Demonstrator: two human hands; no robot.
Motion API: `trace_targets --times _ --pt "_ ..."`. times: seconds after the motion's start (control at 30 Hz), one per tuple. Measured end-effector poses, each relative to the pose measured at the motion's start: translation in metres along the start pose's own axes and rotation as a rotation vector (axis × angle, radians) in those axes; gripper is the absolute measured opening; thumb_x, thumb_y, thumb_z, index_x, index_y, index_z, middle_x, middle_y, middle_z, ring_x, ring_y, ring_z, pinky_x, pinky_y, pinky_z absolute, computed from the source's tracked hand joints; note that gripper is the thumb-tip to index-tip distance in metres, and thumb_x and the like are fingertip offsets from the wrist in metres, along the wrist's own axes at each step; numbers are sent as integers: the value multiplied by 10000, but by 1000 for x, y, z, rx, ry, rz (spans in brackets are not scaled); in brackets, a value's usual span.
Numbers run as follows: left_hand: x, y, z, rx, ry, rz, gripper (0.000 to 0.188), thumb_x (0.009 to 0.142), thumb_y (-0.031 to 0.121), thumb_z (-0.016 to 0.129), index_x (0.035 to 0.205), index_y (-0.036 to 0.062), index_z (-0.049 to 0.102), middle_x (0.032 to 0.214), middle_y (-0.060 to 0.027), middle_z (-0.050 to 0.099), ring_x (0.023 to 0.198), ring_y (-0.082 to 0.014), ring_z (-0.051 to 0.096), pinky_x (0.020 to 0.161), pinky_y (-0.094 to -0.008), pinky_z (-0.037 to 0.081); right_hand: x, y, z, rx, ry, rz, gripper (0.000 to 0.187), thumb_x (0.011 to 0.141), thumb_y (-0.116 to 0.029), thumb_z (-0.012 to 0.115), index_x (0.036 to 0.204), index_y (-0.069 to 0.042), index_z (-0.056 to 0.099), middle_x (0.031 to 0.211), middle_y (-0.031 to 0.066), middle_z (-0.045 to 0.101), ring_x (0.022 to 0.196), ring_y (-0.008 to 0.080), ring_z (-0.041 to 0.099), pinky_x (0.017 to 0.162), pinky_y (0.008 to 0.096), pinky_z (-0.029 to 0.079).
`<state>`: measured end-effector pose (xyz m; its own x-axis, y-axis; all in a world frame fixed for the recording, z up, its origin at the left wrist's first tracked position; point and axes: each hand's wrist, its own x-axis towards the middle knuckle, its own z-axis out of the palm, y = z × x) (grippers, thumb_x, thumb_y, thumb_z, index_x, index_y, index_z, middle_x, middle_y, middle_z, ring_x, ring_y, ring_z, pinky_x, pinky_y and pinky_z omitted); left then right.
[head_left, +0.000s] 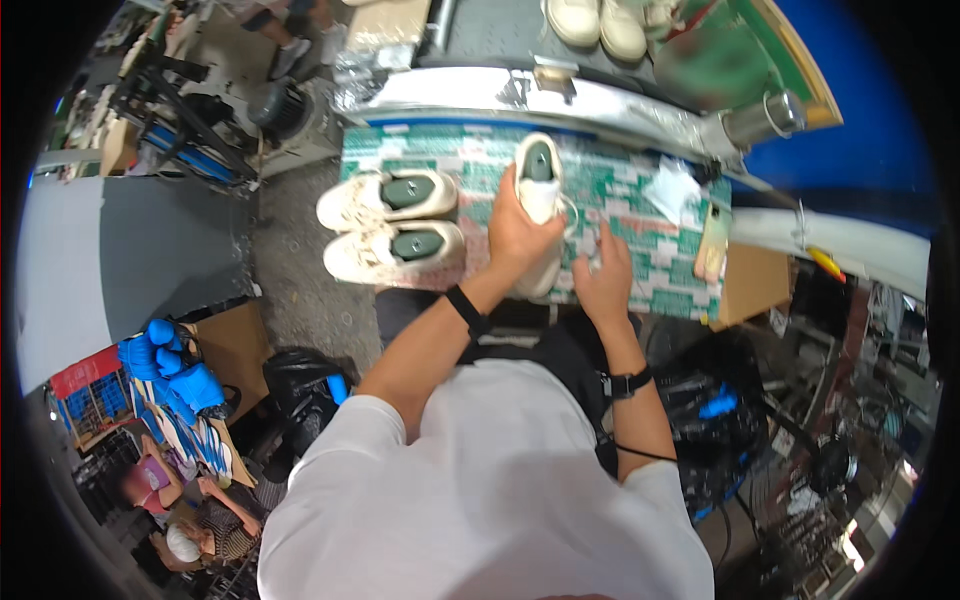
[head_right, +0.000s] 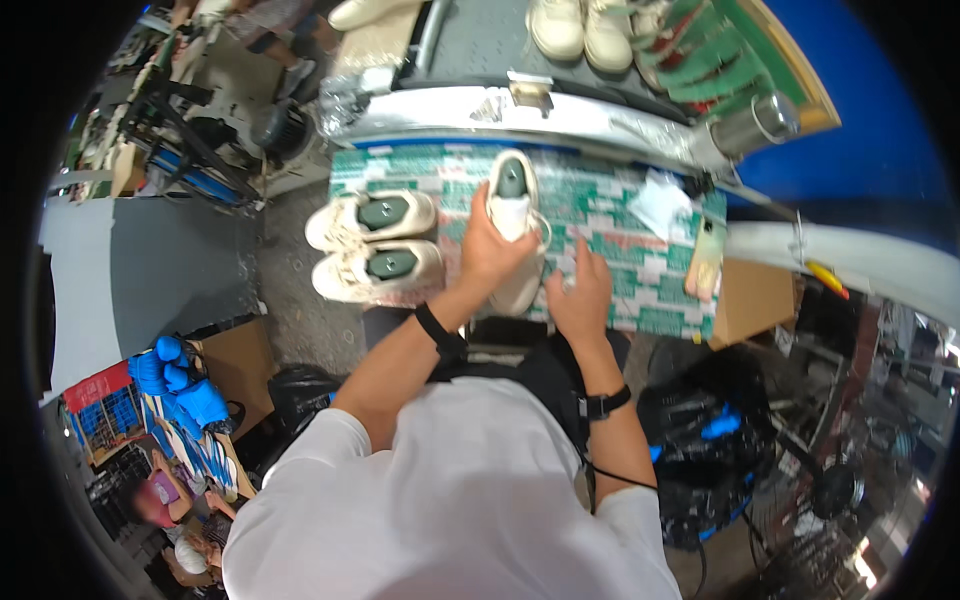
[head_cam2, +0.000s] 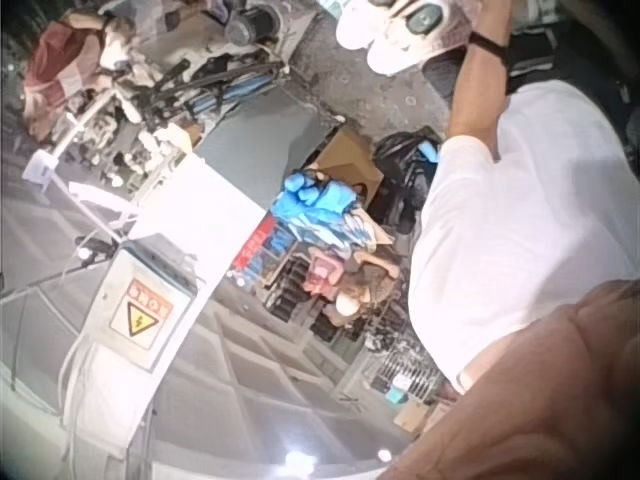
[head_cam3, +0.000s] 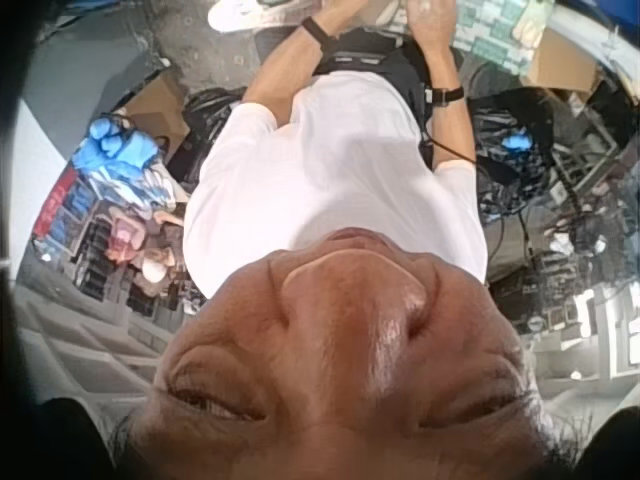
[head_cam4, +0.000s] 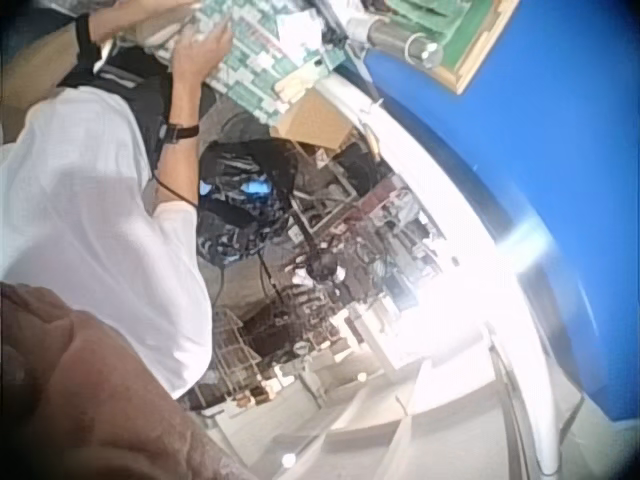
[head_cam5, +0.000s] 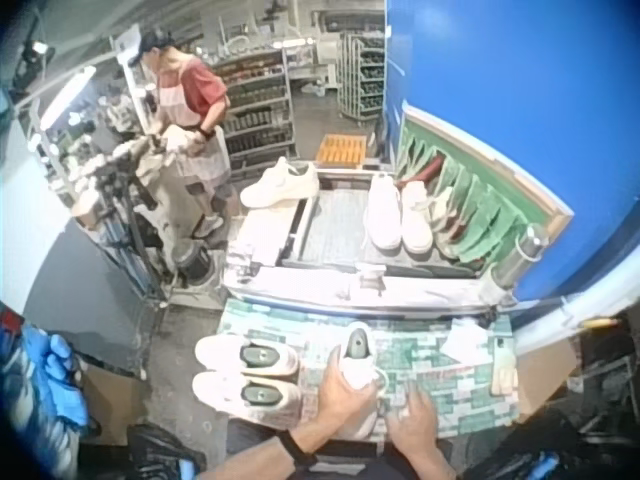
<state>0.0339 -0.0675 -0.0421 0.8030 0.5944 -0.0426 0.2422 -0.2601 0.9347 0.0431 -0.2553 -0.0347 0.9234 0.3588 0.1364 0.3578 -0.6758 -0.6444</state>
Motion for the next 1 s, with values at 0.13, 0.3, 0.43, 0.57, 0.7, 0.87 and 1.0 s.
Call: trace_targets --times 0.13,0.3,0.43,0.57,0.7,0.87,1.0 --pt "21 33 -38 -382 -159 -318 993 766 106 918 1613 -17 416 1379 -170 695 1250 -253 692 1073 -384 555 8 42 13 -111 31 -21 707 883 -175 733 1522 81 569 1243 253 659 1158 461 630 1030 557 491" --pt "116 92 -122 -416 -338 -247 873 747 85 931 1517 -14 531 1261 -93 731 1113 -163 716 948 -326 602 9 57 24 -292 81 -160 809 851 -198 721 1596 44 523 1208 198 661 1073 399 621 983 529 470" --pt "293 113 -185 -14 -528 143 973 712 170 954 1568 -1 523 1307 -74 725 1133 -169 712 987 -333 596 9 60 29 -332 136 -231 814 815 -166 711 1583 47 544 1191 179 668 1043 371 631 935 503 475" --pt "454 102 -221 345 -617 214 962 702 138 900 1604 123 567 1219 -55 752 1080 -169 717 956 -339 603 14 53 26 -314 126 -218 796 792 -164 709 1548 48 578 1188 178 672 1026 370 639 915 505 487" --pt "534 78 -200 908 -392 158 878 782 105 804 1623 174 561 1039 -92 771 945 -200 711 795 -316 604 14 57 25 -310 119 -183 792 784 -177 706 1534 48 587 1186 172 676 1020 361 650 914 500 497" --pt "485 64 -124 867 210 911 696 832 155 775 1504 68 618 1523 -242 634 1400 -444 597 1181 -535 461 19 57 21 -305 104 -148 794 775 -178 712 1529 38 594 1180 168 683 1026 360 660 921 499 505" --pt "451 67 16 502 -135 667 759 866 284 918 1471 -47 602 1503 -276 641 1418 -377 605 1168 -471 495 18 60 22 -259 90 -186 806 752 -170 716 1520 47 600 1198 182 684 1018 374 659 902 506 508"
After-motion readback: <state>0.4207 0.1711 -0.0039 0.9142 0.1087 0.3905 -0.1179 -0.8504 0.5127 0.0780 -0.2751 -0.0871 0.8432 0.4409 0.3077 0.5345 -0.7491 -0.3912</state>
